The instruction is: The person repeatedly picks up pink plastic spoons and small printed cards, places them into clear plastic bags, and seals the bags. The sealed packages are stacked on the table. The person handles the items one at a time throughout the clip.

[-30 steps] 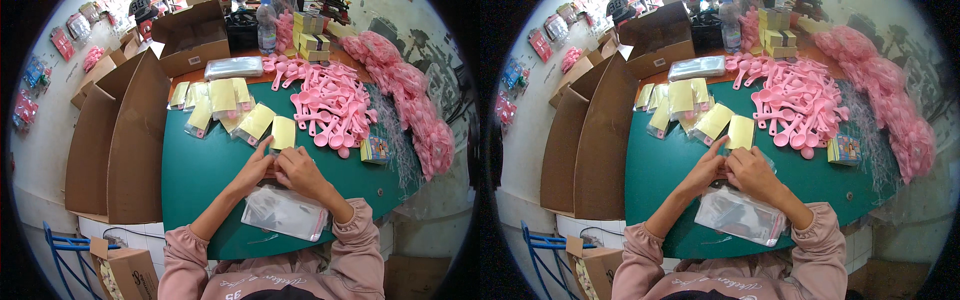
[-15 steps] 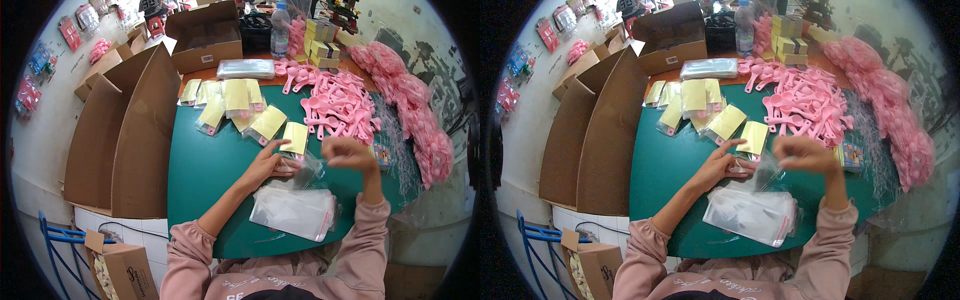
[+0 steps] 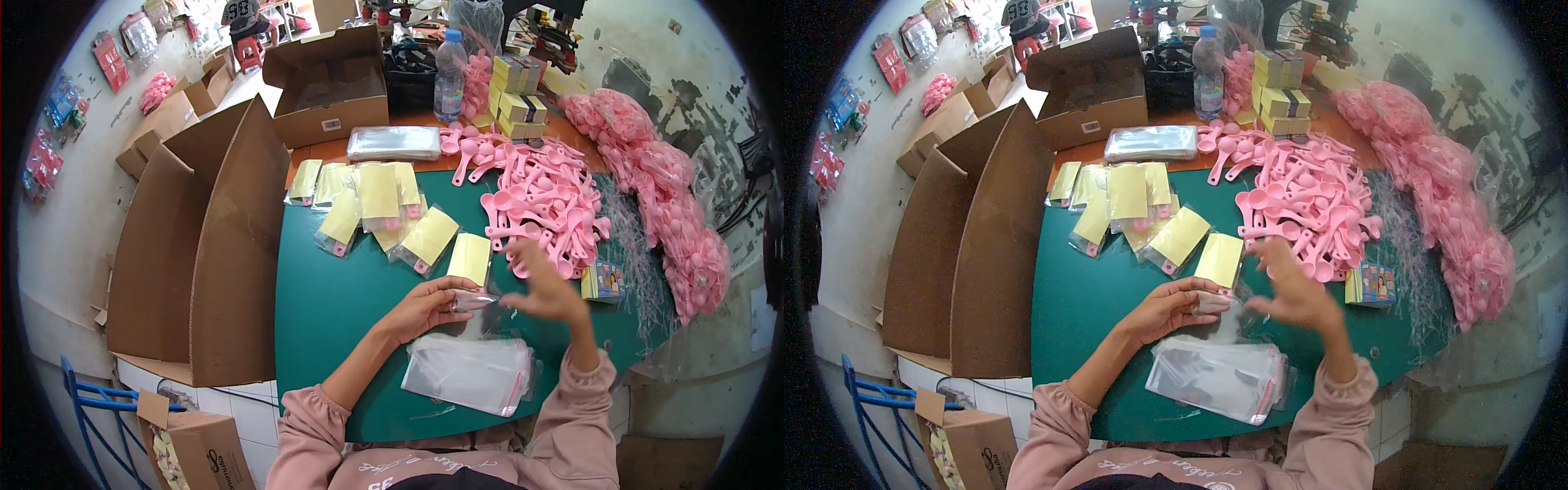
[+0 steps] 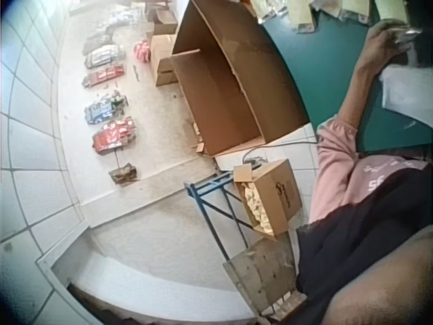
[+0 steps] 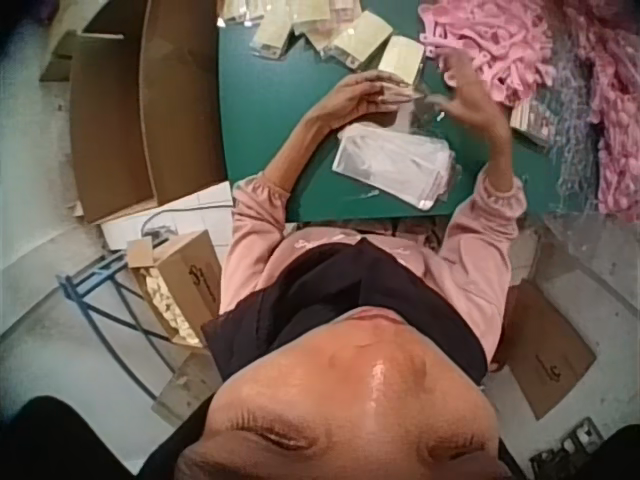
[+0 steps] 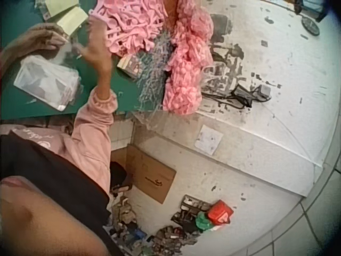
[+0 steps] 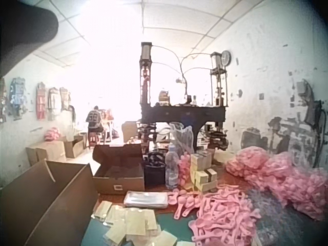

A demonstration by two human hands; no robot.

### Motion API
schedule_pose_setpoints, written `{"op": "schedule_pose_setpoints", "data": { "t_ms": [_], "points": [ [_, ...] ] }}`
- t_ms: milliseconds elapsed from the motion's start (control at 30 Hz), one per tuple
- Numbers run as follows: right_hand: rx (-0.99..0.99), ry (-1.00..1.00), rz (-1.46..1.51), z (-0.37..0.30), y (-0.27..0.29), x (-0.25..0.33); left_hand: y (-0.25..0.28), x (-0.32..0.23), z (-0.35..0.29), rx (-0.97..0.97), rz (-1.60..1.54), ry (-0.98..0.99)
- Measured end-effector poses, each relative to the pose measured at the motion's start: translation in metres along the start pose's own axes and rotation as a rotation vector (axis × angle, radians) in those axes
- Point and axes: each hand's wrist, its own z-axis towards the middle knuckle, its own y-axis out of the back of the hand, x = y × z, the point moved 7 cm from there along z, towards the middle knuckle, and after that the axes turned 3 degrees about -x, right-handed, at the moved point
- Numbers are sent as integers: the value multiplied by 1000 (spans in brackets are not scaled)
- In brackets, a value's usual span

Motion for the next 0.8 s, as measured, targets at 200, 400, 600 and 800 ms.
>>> {"op": "schedule_pose_setpoints", "data": {
  "t_ms": [200,400,600,800],
  "points": [
    [-76,-80,121,-7,-36,0,-7,-10,-7,62,-64,10],
    [-223,-287,532,-21,-34,-22,4,-27,-6,-204,960,-188],
    [-199,-510,759,-34,-51,-54,-5,-35,-2,-425,1100,-392],
    [-265,-622,869,-32,-59,-52,8,-24,2,-536,1002,-266]
  ]
}}
